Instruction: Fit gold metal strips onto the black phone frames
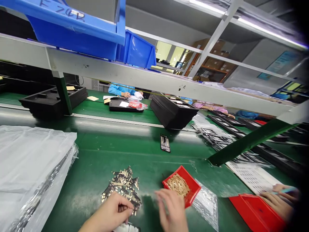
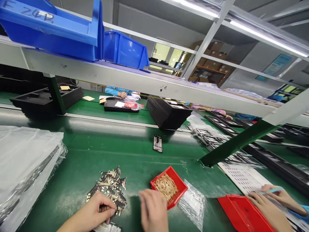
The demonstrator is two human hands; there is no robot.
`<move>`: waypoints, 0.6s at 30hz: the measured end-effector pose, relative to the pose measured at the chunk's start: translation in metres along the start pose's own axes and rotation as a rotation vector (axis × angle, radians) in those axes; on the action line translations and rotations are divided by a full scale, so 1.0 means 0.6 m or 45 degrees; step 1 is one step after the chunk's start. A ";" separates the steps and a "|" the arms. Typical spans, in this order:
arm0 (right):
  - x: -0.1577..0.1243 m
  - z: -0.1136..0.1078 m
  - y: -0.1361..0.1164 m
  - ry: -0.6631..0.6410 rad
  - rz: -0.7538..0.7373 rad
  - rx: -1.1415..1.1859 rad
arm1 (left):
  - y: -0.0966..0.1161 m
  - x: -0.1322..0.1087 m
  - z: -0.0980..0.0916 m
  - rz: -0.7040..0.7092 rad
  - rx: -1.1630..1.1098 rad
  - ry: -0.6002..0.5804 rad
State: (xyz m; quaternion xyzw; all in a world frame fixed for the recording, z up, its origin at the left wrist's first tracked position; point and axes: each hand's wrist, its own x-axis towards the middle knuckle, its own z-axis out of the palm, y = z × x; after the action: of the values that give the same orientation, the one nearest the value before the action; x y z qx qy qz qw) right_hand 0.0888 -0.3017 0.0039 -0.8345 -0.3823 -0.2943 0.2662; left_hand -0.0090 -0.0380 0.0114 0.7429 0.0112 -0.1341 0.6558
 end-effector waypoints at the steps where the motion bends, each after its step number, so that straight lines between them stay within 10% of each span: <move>1: 0.003 -0.017 0.021 0.069 0.041 -0.096 | 0.003 0.001 -0.002 -0.018 -0.056 -0.006; 5: 0.013 -0.050 0.061 0.196 0.237 -0.440 | 0.005 0.006 -0.007 -0.079 -0.312 0.075; 12: -0.001 0.010 -0.060 -0.237 -0.100 0.102 | -0.006 0.008 -0.011 -0.071 -0.531 -0.024; 18: 0.011 0.044 -0.096 -0.178 -0.129 0.222 | -0.010 0.009 -0.017 -0.075 -0.602 -0.075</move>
State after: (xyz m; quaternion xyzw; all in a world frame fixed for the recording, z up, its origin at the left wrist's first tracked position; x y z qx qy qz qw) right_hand 0.0539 -0.2484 0.0030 -0.8062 -0.4657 -0.2142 0.2954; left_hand -0.0030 -0.0281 0.0054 0.5639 0.0447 -0.1685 0.8072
